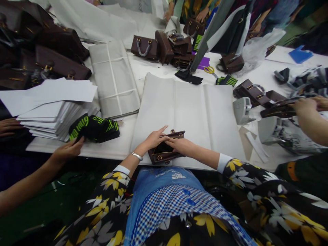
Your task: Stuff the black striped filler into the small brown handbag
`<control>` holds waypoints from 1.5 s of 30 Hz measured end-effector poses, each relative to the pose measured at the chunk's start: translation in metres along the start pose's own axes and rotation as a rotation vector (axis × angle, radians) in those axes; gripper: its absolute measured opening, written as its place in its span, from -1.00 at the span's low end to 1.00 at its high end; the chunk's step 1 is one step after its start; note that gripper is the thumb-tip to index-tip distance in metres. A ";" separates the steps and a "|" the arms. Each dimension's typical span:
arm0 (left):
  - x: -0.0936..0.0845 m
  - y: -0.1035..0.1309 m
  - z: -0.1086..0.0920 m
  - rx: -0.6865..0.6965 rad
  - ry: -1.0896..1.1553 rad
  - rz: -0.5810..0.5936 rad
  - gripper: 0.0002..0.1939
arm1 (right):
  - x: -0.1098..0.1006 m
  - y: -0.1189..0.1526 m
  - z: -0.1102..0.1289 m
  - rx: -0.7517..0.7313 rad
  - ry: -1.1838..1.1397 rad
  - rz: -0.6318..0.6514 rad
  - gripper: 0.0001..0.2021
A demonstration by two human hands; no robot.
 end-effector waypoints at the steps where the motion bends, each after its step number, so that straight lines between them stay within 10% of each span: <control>1: 0.000 -0.001 -0.001 0.006 -0.023 -0.003 -0.34 | 0.000 -0.004 0.000 0.031 0.021 0.010 -0.26; 10: -0.004 -0.007 0.002 0.027 -0.184 -0.044 -0.38 | -0.014 -0.018 0.010 -0.024 0.094 0.014 -0.83; 14: -0.006 -0.009 0.000 0.062 -0.220 -0.050 -0.42 | -0.010 -0.005 0.014 -0.182 -0.140 0.058 -0.80; 19: 0.005 -0.003 -0.015 0.129 -0.235 0.063 -0.43 | 0.002 0.010 0.005 0.035 -0.390 0.114 -0.75; 27: 0.012 0.001 -0.010 0.107 -0.197 0.132 -0.42 | 0.006 0.016 0.026 0.150 -0.175 0.128 -0.80; 39: 0.018 0.009 -0.018 0.034 -0.280 0.121 -0.38 | 0.035 0.035 0.012 0.244 -0.464 0.101 -0.58; 45: 0.018 0.010 -0.020 0.089 -0.267 0.126 -0.41 | 0.007 0.032 0.023 0.206 -0.378 0.030 -0.62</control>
Point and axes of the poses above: each hand's wrist, its own y-axis away from the middle knuckle, its own x-axis out of the palm, z = x × y, the point moved 7 cm from there along -y, towards the middle knuckle, and after that the axes turned 14 degrees about -z, right-handed, at the moved point
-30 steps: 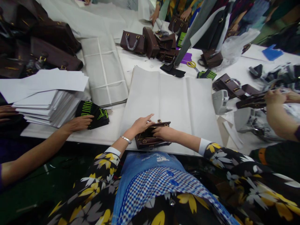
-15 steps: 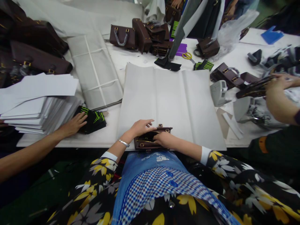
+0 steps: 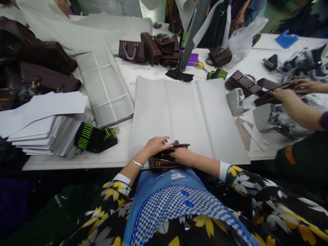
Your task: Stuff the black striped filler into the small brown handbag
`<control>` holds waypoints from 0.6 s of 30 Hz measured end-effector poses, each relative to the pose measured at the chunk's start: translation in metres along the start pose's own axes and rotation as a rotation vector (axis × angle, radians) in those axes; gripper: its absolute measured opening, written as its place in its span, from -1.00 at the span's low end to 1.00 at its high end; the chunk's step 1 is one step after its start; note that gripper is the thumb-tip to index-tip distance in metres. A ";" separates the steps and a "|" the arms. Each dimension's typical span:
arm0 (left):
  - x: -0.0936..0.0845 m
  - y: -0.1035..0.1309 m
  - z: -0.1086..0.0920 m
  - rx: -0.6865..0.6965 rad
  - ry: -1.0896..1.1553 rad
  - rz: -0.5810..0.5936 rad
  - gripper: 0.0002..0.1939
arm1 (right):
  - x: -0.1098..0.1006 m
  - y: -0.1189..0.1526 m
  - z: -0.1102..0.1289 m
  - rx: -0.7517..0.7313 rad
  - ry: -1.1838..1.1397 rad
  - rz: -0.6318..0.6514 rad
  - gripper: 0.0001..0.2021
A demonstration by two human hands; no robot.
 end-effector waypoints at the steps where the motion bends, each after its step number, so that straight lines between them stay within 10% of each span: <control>1: -0.001 0.001 0.000 0.008 0.006 -0.011 -0.41 | -0.011 0.005 0.003 -0.006 0.008 -0.040 -0.61; 4: -0.003 0.002 0.002 0.026 0.007 -0.056 -0.45 | -0.056 0.025 0.003 0.046 -0.075 -0.236 -0.58; 9: -0.009 0.003 -0.002 0.098 0.021 -0.182 -0.50 | -0.114 0.069 -0.052 0.472 -0.655 -0.965 -0.73; 13: -0.013 0.004 -0.008 0.132 0.013 -0.187 -0.54 | -0.064 0.079 -0.076 0.663 -1.115 -1.251 -0.57; 18: -0.004 0.014 -0.019 0.209 -0.082 0.065 -0.51 | -0.010 0.083 -0.066 0.833 -0.900 -1.326 -0.57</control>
Point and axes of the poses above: each hand's wrist, its own y-axis away from the middle knuckle, its own x-axis out of the palm, z = x × y, the point moved 7 cm from there along -y, towards the middle knuckle, and after that the axes turned 14 degrees about -z, right-handed, at the moved point
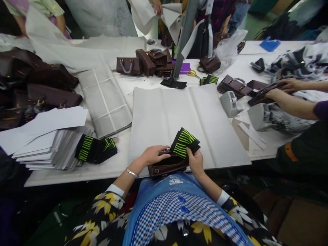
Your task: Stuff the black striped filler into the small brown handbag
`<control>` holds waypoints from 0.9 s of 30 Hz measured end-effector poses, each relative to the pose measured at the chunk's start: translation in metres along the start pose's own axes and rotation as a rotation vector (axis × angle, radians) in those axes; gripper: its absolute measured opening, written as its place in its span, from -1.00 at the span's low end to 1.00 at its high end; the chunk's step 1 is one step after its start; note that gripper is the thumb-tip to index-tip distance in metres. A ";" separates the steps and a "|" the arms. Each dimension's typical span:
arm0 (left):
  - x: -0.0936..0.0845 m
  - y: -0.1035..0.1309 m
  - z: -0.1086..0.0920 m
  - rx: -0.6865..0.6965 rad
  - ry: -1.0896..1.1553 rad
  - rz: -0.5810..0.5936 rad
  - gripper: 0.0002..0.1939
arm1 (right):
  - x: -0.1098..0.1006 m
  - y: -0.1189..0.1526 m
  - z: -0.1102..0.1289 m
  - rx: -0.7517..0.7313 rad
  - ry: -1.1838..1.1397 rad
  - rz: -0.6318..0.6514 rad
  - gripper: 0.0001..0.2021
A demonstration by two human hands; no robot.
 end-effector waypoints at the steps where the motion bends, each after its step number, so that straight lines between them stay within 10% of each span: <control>1: 0.003 0.003 -0.001 0.007 -0.060 0.054 -0.50 | 0.000 0.002 0.002 -0.026 0.001 -0.021 -0.57; 5: 0.000 0.009 0.010 -0.146 -0.215 0.067 -0.64 | 0.002 -0.007 0.034 -0.081 -0.128 -0.075 -0.55; 10: -0.030 0.017 0.010 -0.465 0.040 -0.433 -0.53 | -0.004 -0.024 0.070 -0.159 -0.266 -0.158 -0.56; 14: -0.005 0.031 0.004 -0.635 0.342 -0.607 -0.28 | 0.017 -0.020 0.045 -0.055 -0.262 -0.060 -0.56; 20: 0.039 0.043 0.006 -0.668 0.377 -0.293 -0.48 | 0.040 -0.006 0.004 -0.068 -0.069 -0.006 -0.59; 23: 0.015 0.037 -0.006 -0.588 -0.078 -0.064 -0.55 | 0.035 -0.008 0.002 -0.063 -0.053 -0.055 -0.59; 27: -0.022 0.005 -0.036 -0.219 -0.526 -0.060 -0.72 | 0.034 -0.013 0.006 -0.051 -0.085 -0.067 -0.58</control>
Point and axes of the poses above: each hand's wrist, its own y-axis away from the middle knuckle, its own x-axis out of the palm, z = x × y, the point moved 7 cm from there along -y, towards the middle knuckle, and after that the axes turned 14 degrees about -z, right-handed, at the moved point
